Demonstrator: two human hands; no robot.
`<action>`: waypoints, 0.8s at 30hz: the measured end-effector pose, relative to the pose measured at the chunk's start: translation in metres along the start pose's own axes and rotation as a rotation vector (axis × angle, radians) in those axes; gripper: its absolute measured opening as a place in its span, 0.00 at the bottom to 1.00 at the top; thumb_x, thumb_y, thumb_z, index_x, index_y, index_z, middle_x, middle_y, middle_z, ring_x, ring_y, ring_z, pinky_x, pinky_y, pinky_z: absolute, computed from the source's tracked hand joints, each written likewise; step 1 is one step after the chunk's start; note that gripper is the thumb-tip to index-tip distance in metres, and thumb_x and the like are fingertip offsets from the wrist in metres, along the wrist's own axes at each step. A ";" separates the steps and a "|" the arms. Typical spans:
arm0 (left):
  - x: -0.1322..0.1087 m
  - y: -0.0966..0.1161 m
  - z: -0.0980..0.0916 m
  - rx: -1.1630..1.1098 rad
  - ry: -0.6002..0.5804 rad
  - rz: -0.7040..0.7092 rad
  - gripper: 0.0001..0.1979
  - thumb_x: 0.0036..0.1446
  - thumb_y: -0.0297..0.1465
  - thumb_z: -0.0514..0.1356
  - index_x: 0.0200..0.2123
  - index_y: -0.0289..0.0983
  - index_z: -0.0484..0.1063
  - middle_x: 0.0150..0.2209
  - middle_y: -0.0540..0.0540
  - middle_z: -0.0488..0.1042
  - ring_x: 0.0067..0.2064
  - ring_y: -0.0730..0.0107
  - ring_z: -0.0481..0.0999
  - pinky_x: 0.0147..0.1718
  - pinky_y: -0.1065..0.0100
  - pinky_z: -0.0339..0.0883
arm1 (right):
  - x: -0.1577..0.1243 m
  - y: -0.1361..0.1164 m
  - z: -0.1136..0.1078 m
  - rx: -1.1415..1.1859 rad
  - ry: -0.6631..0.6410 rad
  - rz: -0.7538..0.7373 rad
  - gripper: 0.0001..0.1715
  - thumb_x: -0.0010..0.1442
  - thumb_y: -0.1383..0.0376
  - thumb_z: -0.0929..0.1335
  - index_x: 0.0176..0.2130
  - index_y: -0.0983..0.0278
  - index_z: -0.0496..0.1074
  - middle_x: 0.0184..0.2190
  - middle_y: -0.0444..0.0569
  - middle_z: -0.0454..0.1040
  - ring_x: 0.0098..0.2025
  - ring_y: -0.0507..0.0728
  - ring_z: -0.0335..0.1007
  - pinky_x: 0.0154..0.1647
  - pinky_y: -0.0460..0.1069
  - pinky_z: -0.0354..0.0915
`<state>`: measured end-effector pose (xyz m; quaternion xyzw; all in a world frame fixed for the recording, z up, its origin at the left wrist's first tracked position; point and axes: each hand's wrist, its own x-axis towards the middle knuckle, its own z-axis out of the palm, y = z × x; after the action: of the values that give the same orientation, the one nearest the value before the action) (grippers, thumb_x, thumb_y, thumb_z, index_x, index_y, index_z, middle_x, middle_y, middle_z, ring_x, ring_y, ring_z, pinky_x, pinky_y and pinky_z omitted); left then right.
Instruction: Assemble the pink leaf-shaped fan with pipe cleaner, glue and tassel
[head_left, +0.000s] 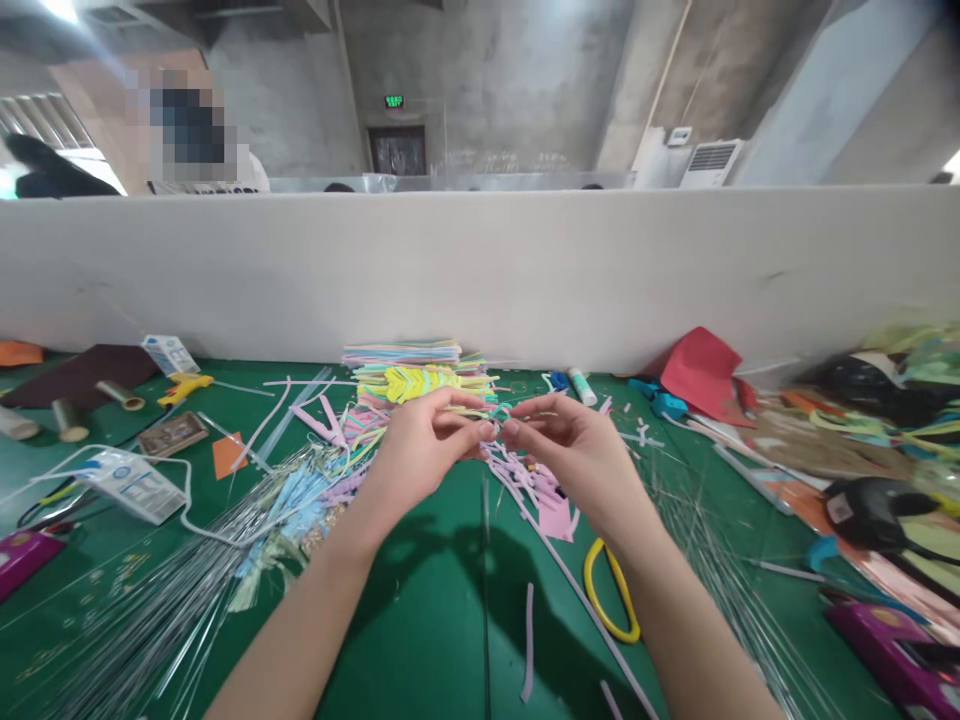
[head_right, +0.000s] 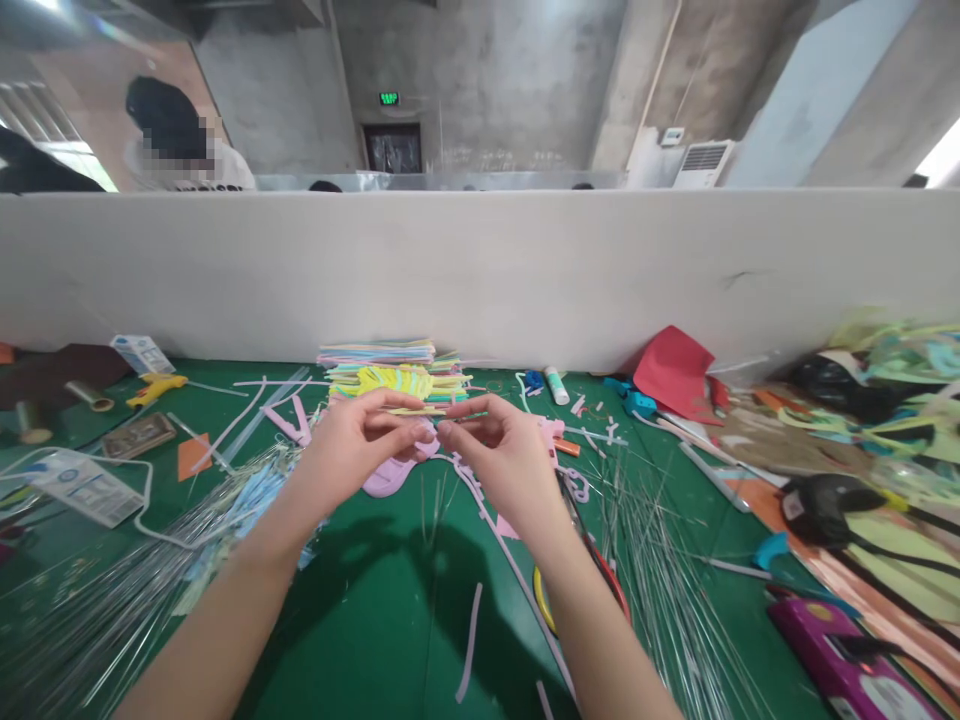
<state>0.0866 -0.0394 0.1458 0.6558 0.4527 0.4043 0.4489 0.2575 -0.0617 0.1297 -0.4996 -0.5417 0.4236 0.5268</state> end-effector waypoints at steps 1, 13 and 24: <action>0.000 -0.002 0.004 -0.003 0.017 0.012 0.13 0.53 0.33 0.65 0.41 0.36 0.72 0.28 0.46 0.81 0.31 0.65 0.81 0.34 0.65 0.75 | 0.000 0.002 0.002 0.017 0.002 0.007 0.19 0.48 0.54 0.74 0.35 0.64 0.72 0.25 0.47 0.79 0.28 0.54 0.75 0.26 0.46 0.67; 0.003 -0.012 0.010 -0.109 0.038 0.004 0.12 0.59 0.33 0.60 0.44 0.34 0.72 0.32 0.44 0.81 0.33 0.64 0.82 0.33 0.66 0.78 | 0.004 0.008 0.009 0.031 -0.012 -0.045 0.19 0.48 0.54 0.75 0.36 0.63 0.72 0.29 0.49 0.80 0.32 0.59 0.79 0.34 0.52 0.72; -0.002 -0.002 0.006 -0.080 -0.070 -0.058 0.14 0.57 0.26 0.61 0.47 0.36 0.71 0.41 0.41 0.80 0.41 0.63 0.81 0.36 0.65 0.78 | 0.002 0.010 0.008 -0.024 -0.062 -0.012 0.16 0.50 0.57 0.73 0.37 0.62 0.73 0.31 0.50 0.81 0.34 0.60 0.80 0.38 0.55 0.73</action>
<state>0.0916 -0.0424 0.1416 0.6376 0.4391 0.3859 0.5018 0.2508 -0.0577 0.1199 -0.4893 -0.5659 0.4290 0.5063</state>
